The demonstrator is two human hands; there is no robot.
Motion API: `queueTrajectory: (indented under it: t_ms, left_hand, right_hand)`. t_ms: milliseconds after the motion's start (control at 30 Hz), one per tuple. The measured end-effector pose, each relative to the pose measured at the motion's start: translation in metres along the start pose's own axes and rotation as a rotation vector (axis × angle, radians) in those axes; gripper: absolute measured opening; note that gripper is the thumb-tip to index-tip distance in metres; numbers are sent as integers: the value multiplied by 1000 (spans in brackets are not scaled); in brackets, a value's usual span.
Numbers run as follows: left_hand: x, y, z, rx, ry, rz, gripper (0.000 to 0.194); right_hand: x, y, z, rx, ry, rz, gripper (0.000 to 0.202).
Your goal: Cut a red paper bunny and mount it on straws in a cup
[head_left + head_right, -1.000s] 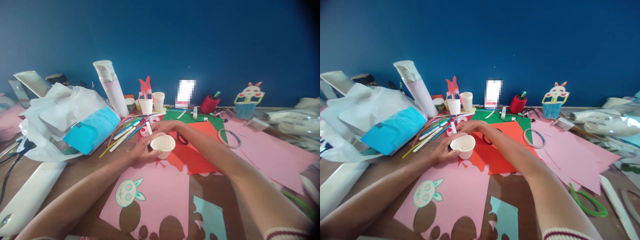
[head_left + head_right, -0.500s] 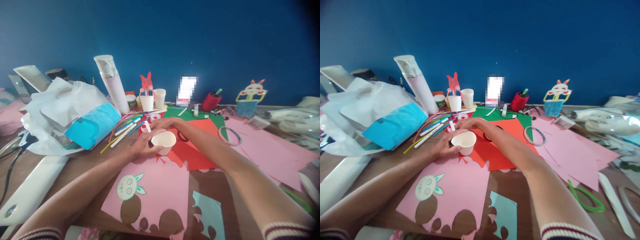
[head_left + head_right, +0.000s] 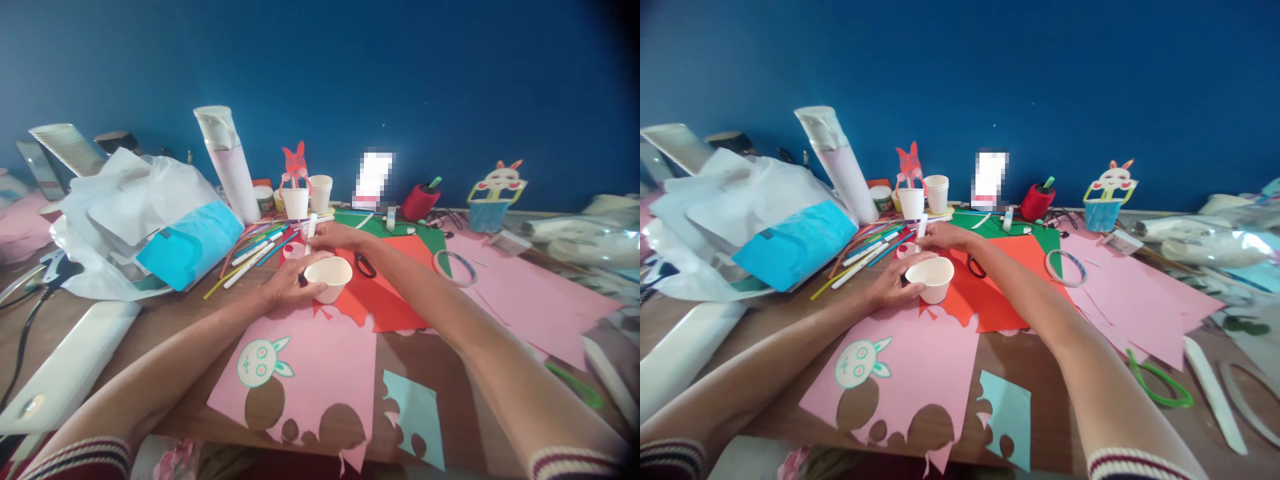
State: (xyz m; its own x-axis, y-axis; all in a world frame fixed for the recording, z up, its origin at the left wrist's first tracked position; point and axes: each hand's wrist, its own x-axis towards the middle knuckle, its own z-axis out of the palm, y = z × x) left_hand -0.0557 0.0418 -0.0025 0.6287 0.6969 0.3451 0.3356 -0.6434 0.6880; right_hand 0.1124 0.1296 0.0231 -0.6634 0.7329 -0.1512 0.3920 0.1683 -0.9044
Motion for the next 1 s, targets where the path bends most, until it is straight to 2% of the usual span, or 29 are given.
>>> queueTrajectory:
  t_ms: [133, 267, 433, 667, 733, 867, 1000]
  left_hand:
    - [0, 1, 0, -32, 10, -30, 59]
    - [2, 2, -3, -71, 55, -41, 59]
    - [5, 3, -7, -142, 142, -64, 56]
    - [4, 5, -6, -127, 179, -62, 57]
    - [3, 5, -5, -115, 163, -59, 57]
    - [3, 8, -3, -161, 101, -95, 58]
    - [2, 15, -3, -135, 97, -117, 58]
  right_hand:
    - [-25, 10, -13, 143, 288, -39, 25]
    - [-64, 18, -15, 253, 469, -74, 29]
    - [-102, 20, 2, 319, 603, -132, 20]
    - [-119, 15, 38, 369, 760, -262, 8]
    - [-128, 13, 48, 273, 760, -266, 7]
    - [-150, 7, 67, -63, 810, -344, 5]
    - [-162, 4, 76, -257, 777, -401, 9]
